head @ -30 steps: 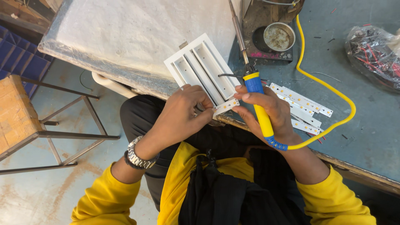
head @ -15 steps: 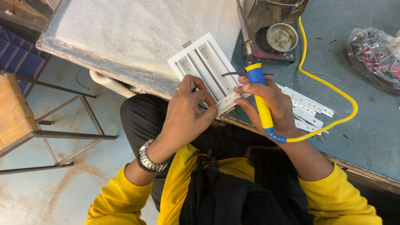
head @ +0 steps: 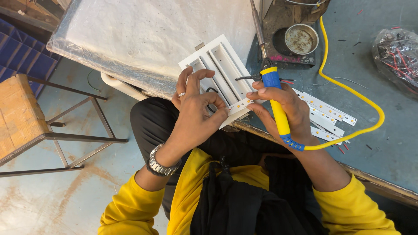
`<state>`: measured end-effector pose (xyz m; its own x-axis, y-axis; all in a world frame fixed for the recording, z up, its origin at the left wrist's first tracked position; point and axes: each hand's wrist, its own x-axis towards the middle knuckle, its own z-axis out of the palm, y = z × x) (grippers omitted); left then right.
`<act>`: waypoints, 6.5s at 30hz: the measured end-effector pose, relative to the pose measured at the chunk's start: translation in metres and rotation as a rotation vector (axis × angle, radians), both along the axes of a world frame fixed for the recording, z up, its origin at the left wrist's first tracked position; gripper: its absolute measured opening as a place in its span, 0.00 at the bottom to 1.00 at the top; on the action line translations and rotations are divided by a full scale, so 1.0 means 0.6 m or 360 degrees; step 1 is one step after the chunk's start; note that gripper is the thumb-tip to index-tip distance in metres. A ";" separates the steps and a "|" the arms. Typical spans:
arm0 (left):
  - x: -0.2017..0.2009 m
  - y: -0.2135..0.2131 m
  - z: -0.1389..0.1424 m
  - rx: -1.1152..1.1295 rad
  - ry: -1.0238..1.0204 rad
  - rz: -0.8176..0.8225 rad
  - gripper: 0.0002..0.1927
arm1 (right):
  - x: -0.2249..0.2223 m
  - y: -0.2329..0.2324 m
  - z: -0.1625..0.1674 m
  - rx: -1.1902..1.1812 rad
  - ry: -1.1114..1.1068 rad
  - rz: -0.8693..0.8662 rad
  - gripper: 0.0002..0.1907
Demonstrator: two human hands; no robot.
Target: The person uses a soldering iron to attach wires to LED strips inside a white plastic housing. They repeatedly dip the iron into a solder pot, apply solder to the strip contacts, and place the strips into the housing. The person handles multiple LED strips and wires throughout the clip.
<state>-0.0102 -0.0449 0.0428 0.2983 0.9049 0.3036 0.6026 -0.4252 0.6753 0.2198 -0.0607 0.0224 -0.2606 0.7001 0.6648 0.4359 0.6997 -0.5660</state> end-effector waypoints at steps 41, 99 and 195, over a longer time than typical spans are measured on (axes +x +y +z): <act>-0.005 0.038 0.041 0.0124 0.0392 -0.0339 0.03 | 0.003 -0.001 -0.010 0.0083 -0.0069 -0.0044 0.29; -0.012 0.039 0.021 -0.0146 0.0159 -0.0272 0.07 | -0.010 -0.008 0.000 0.0157 -0.0142 -0.0082 0.30; -0.001 0.057 0.018 -0.0108 0.0034 -0.0450 0.07 | 0.054 -0.104 0.143 0.0007 0.0001 -0.0262 0.06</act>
